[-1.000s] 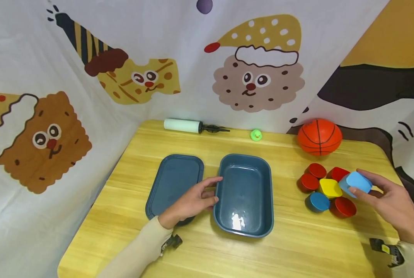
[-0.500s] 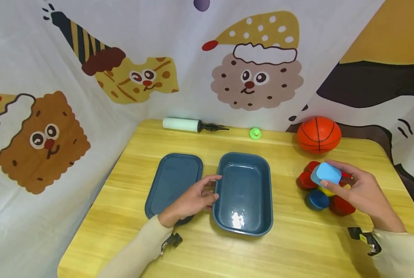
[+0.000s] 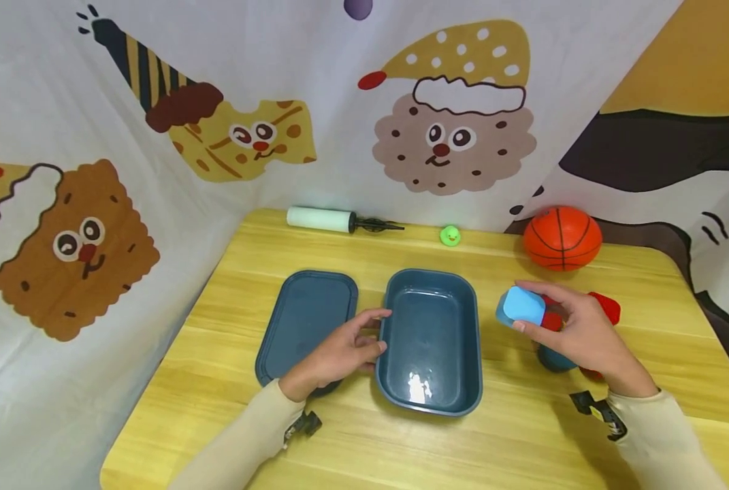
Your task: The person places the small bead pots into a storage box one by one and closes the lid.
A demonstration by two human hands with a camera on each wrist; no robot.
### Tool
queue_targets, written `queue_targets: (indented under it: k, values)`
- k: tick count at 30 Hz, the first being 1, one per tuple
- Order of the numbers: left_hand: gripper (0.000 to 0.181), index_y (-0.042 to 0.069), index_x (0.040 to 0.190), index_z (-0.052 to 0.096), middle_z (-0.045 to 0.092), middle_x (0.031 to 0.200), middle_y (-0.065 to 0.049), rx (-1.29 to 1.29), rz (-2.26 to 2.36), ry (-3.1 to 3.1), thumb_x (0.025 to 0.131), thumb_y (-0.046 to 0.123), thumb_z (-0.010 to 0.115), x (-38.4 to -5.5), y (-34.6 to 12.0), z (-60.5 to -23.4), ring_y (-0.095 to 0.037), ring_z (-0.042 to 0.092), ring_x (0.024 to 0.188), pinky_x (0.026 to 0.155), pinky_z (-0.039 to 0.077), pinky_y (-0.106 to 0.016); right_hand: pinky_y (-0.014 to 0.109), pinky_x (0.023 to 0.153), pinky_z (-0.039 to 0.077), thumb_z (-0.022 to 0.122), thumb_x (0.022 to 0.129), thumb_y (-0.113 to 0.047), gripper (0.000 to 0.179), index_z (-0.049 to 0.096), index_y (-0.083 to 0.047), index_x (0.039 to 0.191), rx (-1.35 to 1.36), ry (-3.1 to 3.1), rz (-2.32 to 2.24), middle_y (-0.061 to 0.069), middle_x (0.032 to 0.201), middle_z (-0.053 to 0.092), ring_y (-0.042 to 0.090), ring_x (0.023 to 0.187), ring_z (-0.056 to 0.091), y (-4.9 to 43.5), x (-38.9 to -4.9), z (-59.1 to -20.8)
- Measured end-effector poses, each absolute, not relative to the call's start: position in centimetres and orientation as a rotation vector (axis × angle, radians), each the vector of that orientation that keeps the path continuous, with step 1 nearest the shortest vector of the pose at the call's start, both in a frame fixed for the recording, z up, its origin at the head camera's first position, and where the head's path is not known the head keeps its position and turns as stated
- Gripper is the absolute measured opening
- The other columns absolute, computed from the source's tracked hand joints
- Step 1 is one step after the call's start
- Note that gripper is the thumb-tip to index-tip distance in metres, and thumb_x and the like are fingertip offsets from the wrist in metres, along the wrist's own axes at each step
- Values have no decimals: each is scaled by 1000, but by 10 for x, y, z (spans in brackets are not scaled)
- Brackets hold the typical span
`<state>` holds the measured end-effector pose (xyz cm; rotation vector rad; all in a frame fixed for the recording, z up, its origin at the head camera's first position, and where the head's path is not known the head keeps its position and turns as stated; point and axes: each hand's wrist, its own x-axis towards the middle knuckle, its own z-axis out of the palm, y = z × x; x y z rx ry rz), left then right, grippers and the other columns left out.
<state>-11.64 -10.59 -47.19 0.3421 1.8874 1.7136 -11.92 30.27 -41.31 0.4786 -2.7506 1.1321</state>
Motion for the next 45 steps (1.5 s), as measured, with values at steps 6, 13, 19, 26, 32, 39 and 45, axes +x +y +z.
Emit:
queue_targets:
  k: [6, 13, 19, 26, 32, 39, 45]
  values:
    - [62, 19, 164, 37, 41, 157, -23, 350, 1696, 1896, 107, 13, 62, -115, -107, -473, -33, 66, 122, 87, 64, -43, 15, 73, 56, 94, 79, -10, 64, 69, -12, 138, 669, -2682, 1179, 9, 125, 74, 6, 92, 64, 274, -125, -420]
    - [62, 20, 165, 35, 41, 159, -23, 361, 1688, 1896, 108, 12, 60, -117, -106, -472, -34, 66, 122, 88, 64, -44, 28, 84, 63, 95, 80, -19, 62, 70, -13, 136, 803, -2695, 1192, 6, 131, 74, 12, 101, 68, 244, -130, -431]
    - [63, 19, 165, 34, 41, 159, -22, 372, 1675, 1897, 108, 11, 60, -118, -106, -472, -34, 67, 122, 86, 64, -41, 36, 85, 65, 94, 82, -27, 62, 69, -13, 137, 885, -2737, 1242, 4, 132, 72, 15, 103, 70, 219, -127, -436]
    - [63, 18, 166, 32, 40, 161, -21, 386, 1665, 1901, 109, 12, 58, -119, -106, -467, -38, 66, 128, 87, 64, -40, 30, 83, 63, 91, 85, -40, 62, 68, -18, 138, 984, -2796, 1152, -3, 132, 71, 11, 103, 66, 189, -123, -441]
    - [63, 18, 166, 31, 37, 163, -22, 391, 1639, 1907, 110, 12, 58, -120, -105, -466, -37, 66, 128, 89, 64, -41, 35, 86, 62, 91, 85, -38, 60, 70, -15, 135, 1114, -2800, 1097, -4, 127, 73, 7, 105, 67, 170, -116, -446]
    - [61, 18, 166, 31, 38, 163, -21, 380, 1628, 1932, 110, 12, 56, -120, -105, -466, -28, 68, 123, 88, 64, -41, 25, 82, 58, 90, 86, -40, 57, 70, -15, 133, 1226, -2829, 1093, -7, 119, 72, 5, 98, 65, 153, -111, -453]
    - [60, 19, 165, 32, 38, 163, -20, 370, 1622, 1936, 110, 13, 57, -120, -103, -465, -27, 68, 123, 88, 64, -41, 27, 86, 55, 89, 86, -44, 51, 70, -22, 128, 1280, -2896, 1065, -11, 118, 71, 5, 101, 64, 148, -110, -460]
